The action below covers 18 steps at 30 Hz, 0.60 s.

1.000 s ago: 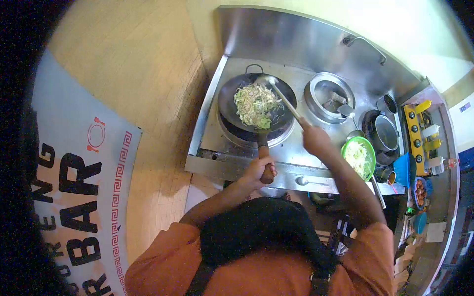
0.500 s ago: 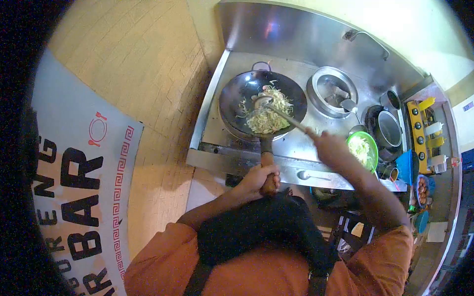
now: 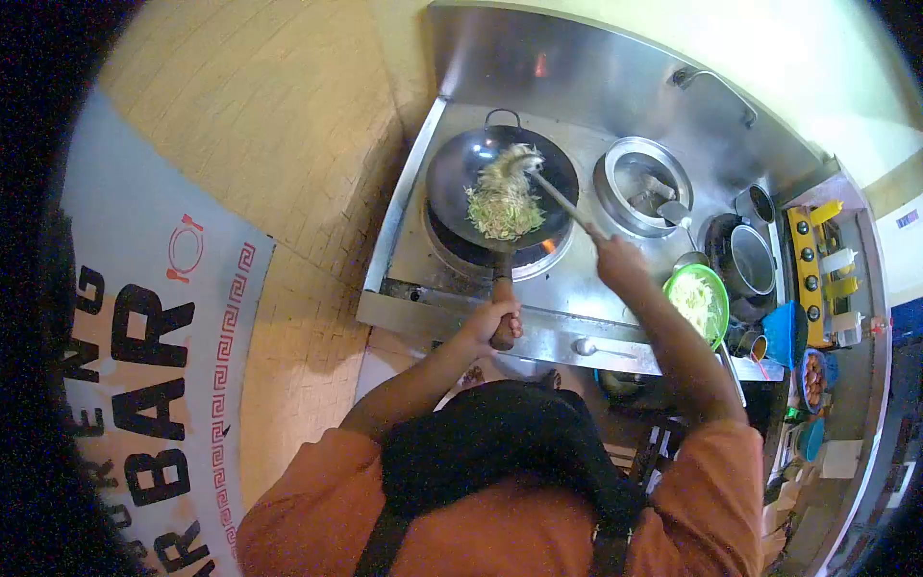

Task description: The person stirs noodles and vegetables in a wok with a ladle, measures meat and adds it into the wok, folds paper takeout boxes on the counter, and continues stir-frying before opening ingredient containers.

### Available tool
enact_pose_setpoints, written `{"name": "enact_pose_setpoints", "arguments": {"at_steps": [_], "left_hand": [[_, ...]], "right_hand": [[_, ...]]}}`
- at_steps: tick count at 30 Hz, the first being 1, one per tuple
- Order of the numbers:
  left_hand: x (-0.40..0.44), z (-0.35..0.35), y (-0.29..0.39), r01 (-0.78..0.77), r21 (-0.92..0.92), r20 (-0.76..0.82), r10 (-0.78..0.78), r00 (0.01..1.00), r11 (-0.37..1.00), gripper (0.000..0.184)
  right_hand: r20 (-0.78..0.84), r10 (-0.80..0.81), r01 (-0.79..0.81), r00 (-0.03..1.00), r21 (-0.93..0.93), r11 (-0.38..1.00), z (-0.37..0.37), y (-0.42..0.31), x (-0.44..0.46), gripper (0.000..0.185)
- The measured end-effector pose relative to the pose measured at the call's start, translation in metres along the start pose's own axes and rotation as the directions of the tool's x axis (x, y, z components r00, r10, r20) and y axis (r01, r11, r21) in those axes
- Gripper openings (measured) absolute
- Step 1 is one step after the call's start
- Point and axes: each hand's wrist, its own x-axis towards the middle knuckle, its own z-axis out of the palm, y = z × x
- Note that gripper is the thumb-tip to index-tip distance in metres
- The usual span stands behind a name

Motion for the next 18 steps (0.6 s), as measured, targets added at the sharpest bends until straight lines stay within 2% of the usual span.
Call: {"name": "enact_pose_setpoints", "arguments": {"at_steps": [1,3,5,7,8,9,11,13,17,18], "left_hand": [[0.004,0.000,0.002,-0.015,0.028,-0.005,0.015,1.000,0.999,0.013],[0.001,0.004,0.006,-0.036,0.034,0.013,0.035,0.999,0.999,0.013],[-0.001,0.000,0.007,-0.050,0.025,0.013,0.050,0.999,0.998,0.014],[0.002,-0.007,0.002,-0.026,-0.017,0.063,0.027,0.998,1.000,0.013],[0.001,-0.007,0.001,-0.021,-0.019,0.061,0.022,0.998,1.000,0.013],[0.002,-0.006,0.002,-0.037,-0.022,0.046,0.038,0.998,0.999,0.013],[0.003,-0.003,0.002,-0.058,-0.026,0.033,0.058,0.998,0.998,0.012],[0.000,-0.005,0.009,-0.012,0.018,0.011,0.012,1.000,1.000,0.010],[-0.020,0.011,0.014,-0.063,0.047,0.007,0.063,0.998,0.997,0.009],[-0.038,0.042,0.017,-0.017,-0.031,0.011,0.017,1.000,0.999,0.009]], "right_hand": [[0.064,0.003,-0.006,0.998,0.047,0.999,0.006,-0.010,0.009,0.054],[0.074,-0.105,0.104,0.992,0.020,0.994,0.010,-0.015,-0.002,0.053],[0.121,-0.145,0.146,0.982,0.000,0.989,-0.014,-0.013,-0.026,0.055],[0.155,-0.039,0.060,0.987,-0.133,0.989,-0.017,-0.002,-0.037,0.056],[0.151,-0.049,0.054,0.987,-0.027,0.998,-0.022,-0.005,-0.026,0.056],[0.151,-0.049,0.054,0.987,-0.031,0.998,-0.019,-0.011,-0.007,0.056],[0.092,-0.055,0.040,0.994,0.151,0.988,-0.005,-0.033,0.027,0.055],[0.152,-0.129,0.099,0.980,0.195,0.976,-0.005,-0.045,0.021,0.057],[0.310,-0.066,0.074,0.948,-0.011,0.997,-0.052,-0.036,-0.048,0.056],[0.211,-0.055,0.062,0.976,-0.027,0.998,-0.034,-0.020,-0.047,0.052]]}}
